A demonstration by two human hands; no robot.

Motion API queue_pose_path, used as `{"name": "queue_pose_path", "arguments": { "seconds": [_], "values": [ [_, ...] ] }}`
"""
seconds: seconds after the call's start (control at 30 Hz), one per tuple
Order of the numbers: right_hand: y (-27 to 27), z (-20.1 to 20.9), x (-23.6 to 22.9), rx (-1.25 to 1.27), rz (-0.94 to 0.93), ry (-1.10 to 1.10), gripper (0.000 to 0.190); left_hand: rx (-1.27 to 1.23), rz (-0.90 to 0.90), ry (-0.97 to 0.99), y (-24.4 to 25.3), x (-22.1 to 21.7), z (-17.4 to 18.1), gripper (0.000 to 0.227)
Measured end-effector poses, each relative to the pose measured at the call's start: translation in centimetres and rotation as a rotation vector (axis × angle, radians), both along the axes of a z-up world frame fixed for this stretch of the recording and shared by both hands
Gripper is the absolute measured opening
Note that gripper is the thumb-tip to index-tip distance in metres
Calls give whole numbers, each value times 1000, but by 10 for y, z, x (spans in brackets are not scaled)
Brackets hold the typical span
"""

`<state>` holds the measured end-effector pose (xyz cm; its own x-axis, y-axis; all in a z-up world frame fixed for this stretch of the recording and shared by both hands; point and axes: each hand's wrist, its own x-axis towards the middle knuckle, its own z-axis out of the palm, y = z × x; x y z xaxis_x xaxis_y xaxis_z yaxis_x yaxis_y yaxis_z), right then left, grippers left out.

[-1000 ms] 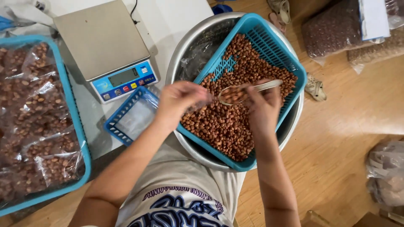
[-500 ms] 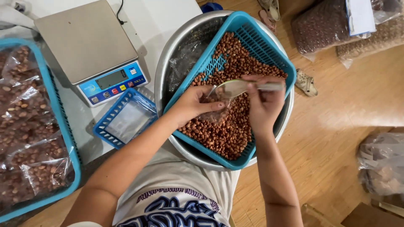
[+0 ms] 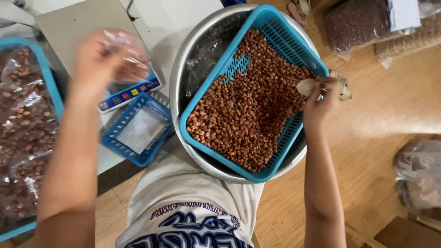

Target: The person scoops peanuts from a blue basket into small plastic bags using a spoon. They place the filled bags onto a digital scale to weigh them and then move the weighed bags into a larger blue tray.

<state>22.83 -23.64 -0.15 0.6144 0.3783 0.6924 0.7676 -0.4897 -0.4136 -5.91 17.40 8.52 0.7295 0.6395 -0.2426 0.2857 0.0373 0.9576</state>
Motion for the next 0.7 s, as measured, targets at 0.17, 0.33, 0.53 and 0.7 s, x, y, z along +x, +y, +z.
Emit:
{"name": "queue_pose_path", "arguments": {
  "seconds": [0.17,0.33,0.53,0.7],
  "values": [
    [-26,-46,-12,-436,-3,169,21,777,130,-154,127,0,-186,10],
    [-12,-47,-75,-392,110,315,14,1302,192,-127,143,-3,-199,27],
    [-6,-46,-103,-259,-29,461,18,1173,194,55,22,-38,-126,35],
    [11,-46,-115,-23,15,570,19,820,-219,371,-70,-69,-161,22]
  ]
}}
